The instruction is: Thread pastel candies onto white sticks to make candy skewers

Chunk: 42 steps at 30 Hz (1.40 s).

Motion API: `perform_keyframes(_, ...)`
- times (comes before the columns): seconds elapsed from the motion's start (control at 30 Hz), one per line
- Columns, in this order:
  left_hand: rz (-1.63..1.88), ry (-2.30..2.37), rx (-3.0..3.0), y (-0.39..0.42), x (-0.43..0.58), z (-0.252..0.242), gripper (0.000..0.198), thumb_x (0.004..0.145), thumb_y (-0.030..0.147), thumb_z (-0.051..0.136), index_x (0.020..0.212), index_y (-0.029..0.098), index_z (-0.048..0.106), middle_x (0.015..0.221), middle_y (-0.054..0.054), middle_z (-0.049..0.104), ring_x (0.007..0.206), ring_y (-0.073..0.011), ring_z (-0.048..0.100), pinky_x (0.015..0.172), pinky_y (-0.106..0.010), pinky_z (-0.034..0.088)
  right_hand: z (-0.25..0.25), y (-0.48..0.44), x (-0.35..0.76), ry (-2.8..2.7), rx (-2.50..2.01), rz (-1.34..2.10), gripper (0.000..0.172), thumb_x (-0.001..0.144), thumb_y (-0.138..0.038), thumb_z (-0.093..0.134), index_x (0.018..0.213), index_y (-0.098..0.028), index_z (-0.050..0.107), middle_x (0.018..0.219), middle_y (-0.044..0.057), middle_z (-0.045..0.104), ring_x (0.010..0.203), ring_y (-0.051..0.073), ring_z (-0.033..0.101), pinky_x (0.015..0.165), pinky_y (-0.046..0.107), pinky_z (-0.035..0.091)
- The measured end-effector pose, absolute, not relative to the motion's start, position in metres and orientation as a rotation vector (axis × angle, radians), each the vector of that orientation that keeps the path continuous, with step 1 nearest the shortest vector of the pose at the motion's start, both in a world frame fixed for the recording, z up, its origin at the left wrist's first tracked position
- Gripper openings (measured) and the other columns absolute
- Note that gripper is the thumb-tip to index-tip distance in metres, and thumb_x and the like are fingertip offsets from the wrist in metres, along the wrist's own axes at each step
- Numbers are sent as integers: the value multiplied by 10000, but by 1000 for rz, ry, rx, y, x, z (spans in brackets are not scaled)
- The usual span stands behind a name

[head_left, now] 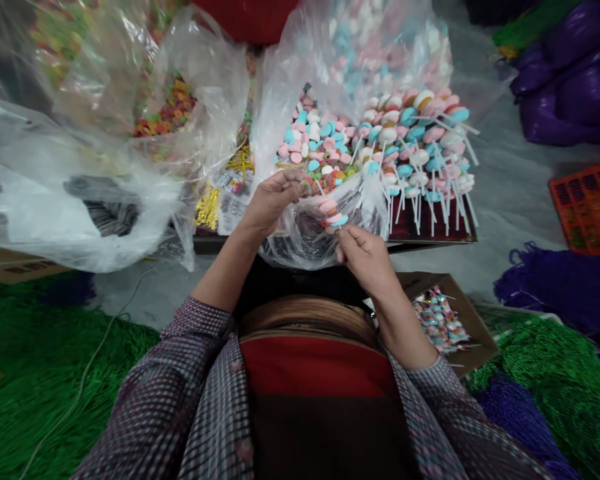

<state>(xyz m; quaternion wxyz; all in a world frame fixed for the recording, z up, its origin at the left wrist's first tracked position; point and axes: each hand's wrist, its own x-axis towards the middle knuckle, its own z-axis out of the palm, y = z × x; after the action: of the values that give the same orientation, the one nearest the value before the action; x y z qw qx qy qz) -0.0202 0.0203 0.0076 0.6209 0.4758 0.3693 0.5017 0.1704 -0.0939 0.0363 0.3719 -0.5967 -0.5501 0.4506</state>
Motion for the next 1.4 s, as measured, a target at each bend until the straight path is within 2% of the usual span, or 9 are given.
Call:
perform_keyframes(0.1, 1116, 780, 1024, 19, -20, 6, 379, 717, 453, 960, 899, 205, 739, 777, 24, 729, 749, -104, 680, 658, -217, 484, 35, -94, 171, -1428, -1547, 1146, 348, 978, -476, 551, 907, -201, 752, 516, -59, 496, 532, 140, 485, 616, 284, 406)
perform_keyframes(0.4, 1076, 881, 1004, 11, -16, 17, 288, 750, 376, 934, 859, 210, 724, 761, 23, 706, 730, -105, 641, 672, -229, 473, 35, -94, 171, -1445, -1546, 1145, 314, 975, -431, 539, 856, -216, 736, 515, -55, 498, 531, 146, 478, 628, 293, 409)
perform_keyframes(0.7, 981, 819, 916, 9, -17, 20, 155, 789, 253, 855, 888, 182, 758, 710, 12, 683, 692, -106, 632, 656, -234, 472, 40, -98, 181, -1600, -1574, 1048, 404, 978, -451, 517, 633, -247, 471, 517, -41, 473, 523, 132, 424, 609, 294, 345)
perform_keyframes(0.83, 934, 821, 953, 10, -21, 24, 151, 775, 243, 866, 843, 183, 745, 704, 12, 673, 663, -109, 614, 642, -241, 472, 38, -99, 184, -1623, -1599, 1011, 424, 982, -511, 540, 654, -247, 486, 522, -38, 477, 532, 139, 432, 600, 297, 331)
perform_keyframes(1.0, 920, 826, 974, 8, -20, 24, 105, 808, 225, 817, 847, 178, 732, 727, 7, 664, 670, -115, 619, 664, -257, 475, 34, -98, 184, -1490, -1562, 1188, 404, 975, -567, 532, 746, -238, 586, 515, -54, 484, 514, 134, 425, 588, 283, 350)
perform_keyframes(1.07, 907, 880, 1002, 6, -19, 22, 40, 811, 186, 758, 850, 179, 752, 730, 14, 667, 655, -110, 601, 651, -254, 460, 33, -99, 188, -1484, -1557, 1200, 400, 975, -552, 530, 732, -238, 575, 516, -57, 479, 510, 130, 417, 588, 280, 350)
perform_keyframes(1.2, 824, 1097, 1258, 3, -19, 17, 138, 801, 137, 685, 830, 190, 808, 714, 35, 697, 679, -111, 586, 695, -251, 470, 31, -104, 203, -1672, -1629, 1118, 412, 976, -451, 521, 619, -249, 477, 512, -31, 477, 524, 140, 417, 577, 287, 326)
perform_keyframes(1.33, 871, 1061, 1233, 1, -20, 13, 110, 766, 255, 796, 858, 200, 823, 781, 20, 758, 716, -112, 607, 682, -227, 488, 31, -106, 216, -1886, -1770, 960, 310, 921, -314, 530, 623, -253, 471, 511, -21, 453, 516, 153, 403, 567, 307, 277)
perform_keyframes(1.4, 905, 986, 1120, 0, -20, 13, 243, 704, 350, 892, 875, 194, 816, 768, 8, 748, 670, -106, 592, 622, -219, 471, 35, -107, 220, -1908, -1799, 925, 281, 909, -302, 534, 637, -252, 486, 517, -20, 456, 513, 152, 405, 568, 309, 273)
